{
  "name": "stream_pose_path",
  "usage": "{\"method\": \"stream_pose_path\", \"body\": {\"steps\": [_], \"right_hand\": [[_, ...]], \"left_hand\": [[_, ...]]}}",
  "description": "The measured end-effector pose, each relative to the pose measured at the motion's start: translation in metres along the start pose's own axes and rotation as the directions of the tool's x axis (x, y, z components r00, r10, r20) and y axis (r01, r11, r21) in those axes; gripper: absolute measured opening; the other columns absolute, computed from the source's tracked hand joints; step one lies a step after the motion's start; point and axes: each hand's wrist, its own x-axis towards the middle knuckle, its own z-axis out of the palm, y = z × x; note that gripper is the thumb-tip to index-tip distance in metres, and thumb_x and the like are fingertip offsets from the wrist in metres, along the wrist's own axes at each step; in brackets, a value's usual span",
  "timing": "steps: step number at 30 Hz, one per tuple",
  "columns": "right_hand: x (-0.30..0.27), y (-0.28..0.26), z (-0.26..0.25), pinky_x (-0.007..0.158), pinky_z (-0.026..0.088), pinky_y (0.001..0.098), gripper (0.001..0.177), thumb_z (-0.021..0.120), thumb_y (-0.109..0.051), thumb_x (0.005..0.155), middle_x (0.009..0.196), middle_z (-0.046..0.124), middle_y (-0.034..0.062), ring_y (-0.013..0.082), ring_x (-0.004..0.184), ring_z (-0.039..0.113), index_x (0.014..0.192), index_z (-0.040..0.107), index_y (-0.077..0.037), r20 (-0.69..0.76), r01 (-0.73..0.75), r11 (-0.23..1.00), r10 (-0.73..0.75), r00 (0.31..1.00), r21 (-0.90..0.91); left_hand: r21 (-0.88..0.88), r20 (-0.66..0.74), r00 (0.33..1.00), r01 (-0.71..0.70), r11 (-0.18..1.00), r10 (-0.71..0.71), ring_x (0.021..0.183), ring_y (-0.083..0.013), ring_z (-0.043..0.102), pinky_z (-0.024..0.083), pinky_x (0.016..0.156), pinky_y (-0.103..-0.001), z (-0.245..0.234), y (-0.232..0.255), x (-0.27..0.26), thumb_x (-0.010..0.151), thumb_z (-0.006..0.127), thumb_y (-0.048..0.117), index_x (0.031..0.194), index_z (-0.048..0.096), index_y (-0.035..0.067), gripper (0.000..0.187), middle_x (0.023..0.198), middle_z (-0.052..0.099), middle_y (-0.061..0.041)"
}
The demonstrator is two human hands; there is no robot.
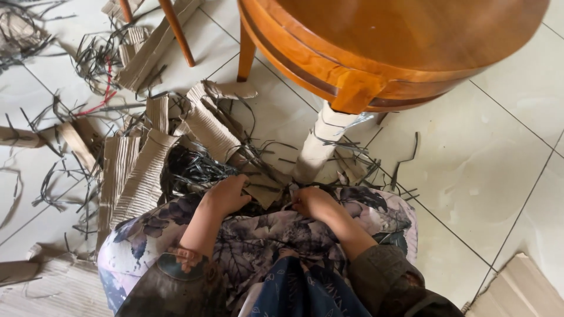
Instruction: Wrapping the legs of a wooden stool with corrugated cardboard and securing it with wire for protection.
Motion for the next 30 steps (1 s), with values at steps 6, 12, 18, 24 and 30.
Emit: {"method": "stream_pose_path", "body": {"steps": [6,12,18,24,30], "right_hand": [[0.011,-0.018,0.001,0.072,0.059,0.0482,0.018,0.065,-0.018,0.094,0.101,0.070,0.0217,0.0420,0.093,0.070,0.101,0.071,-0.003,-0.238,0.271,0.962,-0.252,0.938,0.047],[0.035,-0.013,0.014,0.081,0.059,0.0488,0.020,0.066,-0.021,0.095,0.116,0.061,0.0179,0.0420,0.103,0.066,0.106,0.067,-0.005,-0.357,0.358,0.933,-0.321,0.877,0.039],[0.039,-0.007,0.010,0.076,0.060,0.0450,0.013,0.065,-0.018,0.095,0.112,0.062,0.0120,0.0383,0.098,0.068,0.104,0.068,-0.009,-0.357,0.404,0.913,-0.360,0.862,0.055],[0.033,-0.017,-0.003,0.073,0.060,0.0411,0.012,0.061,-0.016,0.099,0.107,0.066,0.0113,0.0349,0.096,0.070,0.100,0.069,-0.008,-0.388,0.418,0.905,-0.357,0.850,0.083],[-0.003,-0.055,-0.034,0.091,0.058,0.0494,0.056,0.075,-0.002,0.084,0.136,0.058,0.0180,0.0415,0.112,0.066,0.137,0.057,-0.006,-0.735,0.669,0.742,-0.473,0.485,-0.036]], "left_hand": [[-0.014,0.045,0.999,-0.016,1.000,0.017,0.129,-0.0322,0.062,0.055,0.104,-0.047,0.007,-0.002,0.010,0.098,0.063,0.038,0.148,0.052,0.009,0.059,0.142,0.060,-0.020],[-0.052,-0.280,0.960,-0.040,0.998,0.024,0.122,-0.0424,0.060,0.055,0.100,-0.058,0.019,-0.009,0.030,0.088,0.070,0.038,0.124,0.063,0.023,0.039,0.131,0.053,-0.010],[-0.014,-0.540,0.841,0.034,0.999,-0.036,0.132,-0.0462,0.045,0.032,0.113,-0.065,-0.003,-0.008,0.020,0.086,0.076,0.029,0.122,0.069,0.013,0.039,0.120,0.047,-0.014],[-0.116,-0.427,0.902,0.022,0.993,-0.069,0.139,-0.0398,0.044,0.006,0.121,-0.070,0.011,-0.019,0.048,0.088,0.068,0.033,0.129,0.067,0.014,0.045,0.127,0.064,-0.010],[0.047,-0.535,0.656,-0.606,0.794,0.532,0.105,-0.0233,0.072,0.040,0.108,-0.059,-0.010,0.031,-0.002,0.084,0.069,0.006,0.089,0.077,0.025,0.020,0.088,0.078,0.004]]}}
